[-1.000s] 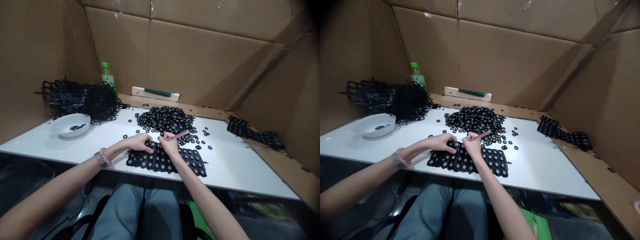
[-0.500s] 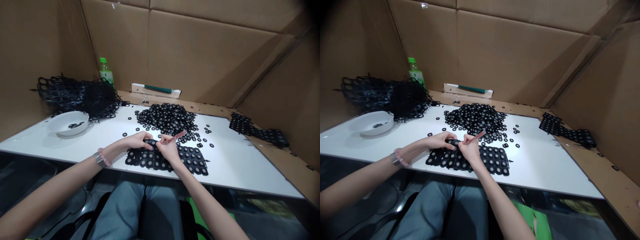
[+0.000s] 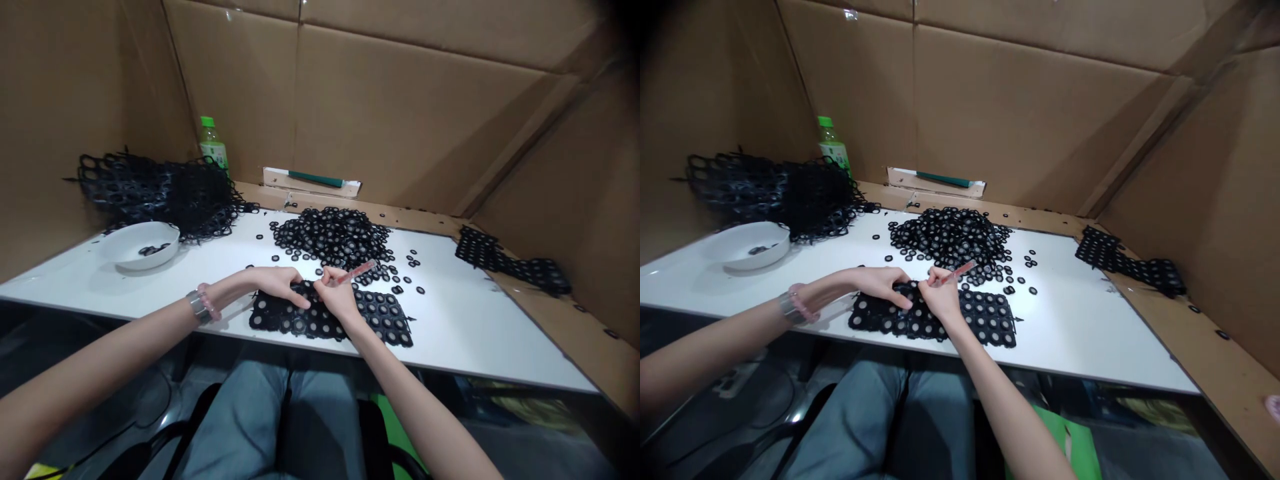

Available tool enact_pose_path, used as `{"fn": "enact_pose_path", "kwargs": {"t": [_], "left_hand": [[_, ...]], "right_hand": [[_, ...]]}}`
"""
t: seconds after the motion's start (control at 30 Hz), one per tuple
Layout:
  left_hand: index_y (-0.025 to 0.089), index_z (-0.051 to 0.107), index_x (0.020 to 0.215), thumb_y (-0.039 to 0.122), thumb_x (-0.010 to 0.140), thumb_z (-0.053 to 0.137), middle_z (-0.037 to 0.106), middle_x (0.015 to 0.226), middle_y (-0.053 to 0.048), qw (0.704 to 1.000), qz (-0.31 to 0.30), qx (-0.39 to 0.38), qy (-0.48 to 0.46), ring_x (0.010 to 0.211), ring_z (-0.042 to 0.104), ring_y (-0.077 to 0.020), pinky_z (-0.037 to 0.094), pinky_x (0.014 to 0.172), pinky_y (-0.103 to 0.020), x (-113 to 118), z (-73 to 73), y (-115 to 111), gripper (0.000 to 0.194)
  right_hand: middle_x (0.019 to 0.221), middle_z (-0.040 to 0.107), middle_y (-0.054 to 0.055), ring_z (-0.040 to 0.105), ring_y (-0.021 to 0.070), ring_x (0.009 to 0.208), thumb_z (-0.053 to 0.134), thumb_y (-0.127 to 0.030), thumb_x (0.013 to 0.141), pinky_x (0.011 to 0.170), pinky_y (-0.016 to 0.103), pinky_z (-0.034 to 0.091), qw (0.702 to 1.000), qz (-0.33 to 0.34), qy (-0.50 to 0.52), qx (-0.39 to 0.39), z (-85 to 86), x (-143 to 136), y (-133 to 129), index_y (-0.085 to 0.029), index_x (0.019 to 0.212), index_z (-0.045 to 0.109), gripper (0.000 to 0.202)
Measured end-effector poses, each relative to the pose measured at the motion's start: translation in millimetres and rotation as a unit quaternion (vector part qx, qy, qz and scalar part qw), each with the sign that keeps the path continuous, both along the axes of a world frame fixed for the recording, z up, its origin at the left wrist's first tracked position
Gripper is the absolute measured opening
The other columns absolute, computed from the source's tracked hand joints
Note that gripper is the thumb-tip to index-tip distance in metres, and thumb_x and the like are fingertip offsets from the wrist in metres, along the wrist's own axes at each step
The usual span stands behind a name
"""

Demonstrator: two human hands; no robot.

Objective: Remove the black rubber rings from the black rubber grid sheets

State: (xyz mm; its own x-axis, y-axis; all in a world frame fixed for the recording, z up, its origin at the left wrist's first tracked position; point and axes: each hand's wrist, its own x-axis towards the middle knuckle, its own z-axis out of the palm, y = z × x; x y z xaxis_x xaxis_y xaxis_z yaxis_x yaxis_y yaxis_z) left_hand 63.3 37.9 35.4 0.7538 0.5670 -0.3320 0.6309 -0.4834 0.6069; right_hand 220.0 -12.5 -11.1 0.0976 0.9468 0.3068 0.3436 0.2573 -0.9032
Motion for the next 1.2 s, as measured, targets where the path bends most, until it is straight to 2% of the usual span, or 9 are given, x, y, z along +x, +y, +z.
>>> {"fn": "enact_pose_path", "kwargs": {"t": [0.07,0.13,0.33,0.63,0.83,0.97,1.1,1.2], "left_hand": [[0.017,0.044,0.056,0.049,0.057,0.064,0.036,0.051,0.006,0.999,-0.007,0.021,0.037,0.049,0.032,-0.0089,0.024,0.046,-0.021,1,1.5,0,0.038],[0.018,0.040,0.052,0.046,0.058,0.063,0.030,0.047,0.007,0.999,-0.017,0.018,0.036,0.047,0.028,-0.0083,0.020,0.044,-0.022,2,0.8,0,0.037],[0.017,0.039,0.050,0.044,0.059,0.062,0.028,0.045,0.008,0.999,-0.021,0.019,0.039,0.046,0.026,-0.0076,0.020,0.046,-0.021,-1,-2.0,-2,0.036],[0.015,0.054,0.063,0.042,0.066,0.056,0.036,0.049,0.007,1.000,-0.005,-0.013,-0.005,0.052,0.034,-0.0095,0.029,0.056,-0.020,-5,2.0,-14,0.027],[0.015,0.057,0.061,0.033,0.068,0.056,0.045,0.051,0.006,1.000,-0.007,0.001,-0.001,0.058,0.040,-0.0110,0.032,0.073,-0.024,-3,2.0,-15,0.020],[0.015,0.059,0.065,0.032,0.065,0.057,0.051,0.060,0.003,0.999,0.032,-0.034,-0.017,0.062,0.044,-0.0136,0.036,0.065,-0.022,-4,2.9,-18,0.018],[0.014,0.059,0.072,0.033,0.065,0.054,0.055,0.071,-0.001,0.995,0.034,-0.087,-0.047,0.069,0.047,-0.0155,0.038,0.062,-0.022,-6,2.8,-20,0.021],[0.013,0.059,0.077,0.034,0.066,0.053,0.057,0.076,-0.001,0.993,0.038,-0.100,-0.041,0.071,0.048,-0.0159,0.038,0.062,-0.022,-5,4.0,-21,0.025]], "right_hand": [[0.040,0.034,-0.008,0.036,0.0087,0.039,0.048,-0.013,0.058,0.042,0.021,0.026,1.000,0.006,0.027,-0.007,0.7,2,0,-0.021,0.046,0.030,0.023],[0.039,0.034,-0.008,0.037,0.0087,0.037,0.048,-0.014,0.058,0.040,0.021,0.026,0.999,0.010,0.048,-0.013,2.9,3,-2,-0.021,0.046,0.030,0.023],[0.038,0.035,-0.008,0.039,0.0086,0.037,0.048,-0.013,0.058,0.040,0.020,0.027,0.999,0.027,0.031,-0.033,10.4,-2,-23,-0.021,0.046,0.030,0.023],[0.039,0.036,-0.009,0.041,0.0095,0.037,0.048,-0.013,0.060,0.040,0.021,0.028,0.997,0.029,0.034,-0.064,2.4,-7,-31,-0.021,0.049,0.031,0.022],[0.042,0.034,-0.007,0.036,0.0092,0.043,0.048,-0.014,0.061,0.045,0.022,0.027,0.998,0.021,-0.054,-0.018,2.9,-8,-32,-0.021,0.048,0.030,0.023],[0.044,0.032,-0.007,0.032,0.0089,0.045,0.047,-0.014,0.062,0.046,0.022,0.025,0.997,0.027,-0.071,0.013,2.5,-10,-35,-0.021,0.049,0.028,0.024],[0.044,0.032,-0.007,0.031,0.0087,0.044,0.046,-0.014,0.062,0.045,0.022,0.024,0.995,0.038,-0.092,0.021,2.3,-11,-36,-0.020,0.048,0.028,0.024],[0.042,0.034,-0.007,0.034,0.0086,0.042,0.047,-0.014,0.061,0.044,0.022,0.025,0.998,0.038,-0.048,0.003,2.7,-8,-34,-0.021,0.047,0.029,0.023]]}}
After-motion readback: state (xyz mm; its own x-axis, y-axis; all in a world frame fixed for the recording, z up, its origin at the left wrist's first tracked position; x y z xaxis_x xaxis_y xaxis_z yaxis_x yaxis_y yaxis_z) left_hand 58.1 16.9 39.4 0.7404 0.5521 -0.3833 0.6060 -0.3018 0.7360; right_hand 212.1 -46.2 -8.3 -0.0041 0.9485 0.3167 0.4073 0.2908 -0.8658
